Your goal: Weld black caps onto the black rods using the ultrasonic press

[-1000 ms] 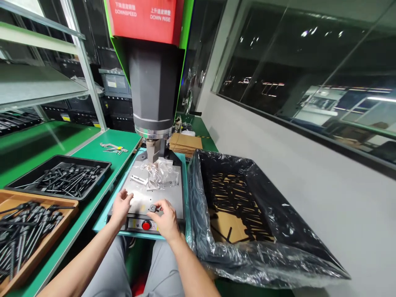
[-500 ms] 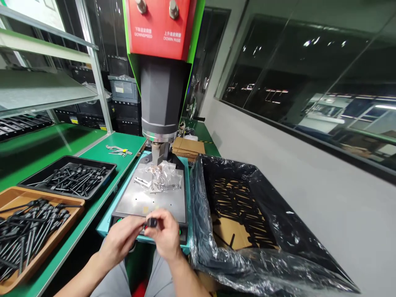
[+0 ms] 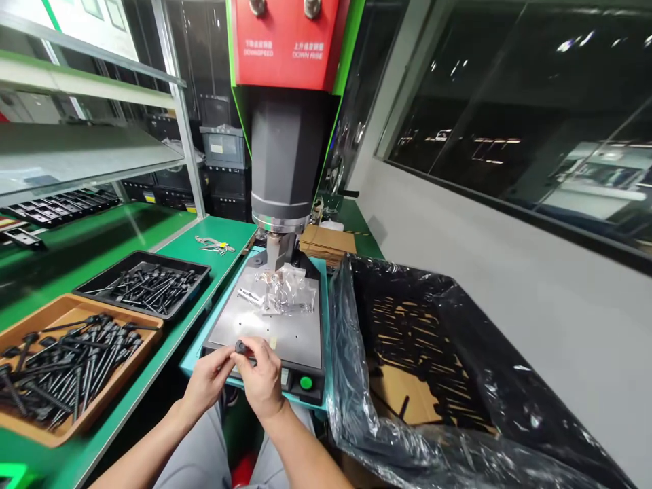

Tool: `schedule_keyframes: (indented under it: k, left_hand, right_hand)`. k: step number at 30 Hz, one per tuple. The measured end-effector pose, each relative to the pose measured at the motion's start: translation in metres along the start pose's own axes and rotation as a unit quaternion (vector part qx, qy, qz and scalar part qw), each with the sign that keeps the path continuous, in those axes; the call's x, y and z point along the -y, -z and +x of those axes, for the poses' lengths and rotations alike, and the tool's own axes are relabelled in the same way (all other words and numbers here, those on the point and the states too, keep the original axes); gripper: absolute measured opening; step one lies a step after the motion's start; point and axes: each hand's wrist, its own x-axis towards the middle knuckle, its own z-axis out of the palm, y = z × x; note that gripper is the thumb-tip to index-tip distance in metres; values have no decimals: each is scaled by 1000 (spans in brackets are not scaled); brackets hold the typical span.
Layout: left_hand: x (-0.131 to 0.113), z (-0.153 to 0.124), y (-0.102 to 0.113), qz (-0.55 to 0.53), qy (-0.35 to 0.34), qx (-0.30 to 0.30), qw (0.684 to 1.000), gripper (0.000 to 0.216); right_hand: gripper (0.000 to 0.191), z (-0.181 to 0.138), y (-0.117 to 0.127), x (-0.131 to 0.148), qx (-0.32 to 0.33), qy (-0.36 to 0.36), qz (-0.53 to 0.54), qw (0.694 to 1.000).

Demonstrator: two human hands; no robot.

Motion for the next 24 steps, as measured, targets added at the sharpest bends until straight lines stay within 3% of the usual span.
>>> schedule_keyframes:
  k: [5,8,11,13,16,19,24]
  left_hand:
    - [2,-1,4,2,5,7,1000,24]
    - [7,1,5,-10,36,-7,999,22]
    - [16,9,11,-35,118,-42,992,21]
    - [27,23,19,-91,206,-90,970,23]
    - [53,58,45,-169,309,-191,916,33]
    - [86,96,85,-133,343,-268,890,37]
    - [117,121,149,10,392,-300,869,27]
  right_hand:
    - [16,-4,-2,1,2,43,-7,999]
    - [19,-10,-2,-5,-20,3,35,999]
    - [32,-20,1,-16,-31,-61,68,995]
    - [34,-29,4,-27,-35,-106,70,991]
    - [39,-43,12,-43,-38,-175,88,980]
    - [45,-54,21,-56,-16,-219,111,969]
    - [54,-63,24,-69,32,-286,137,948]
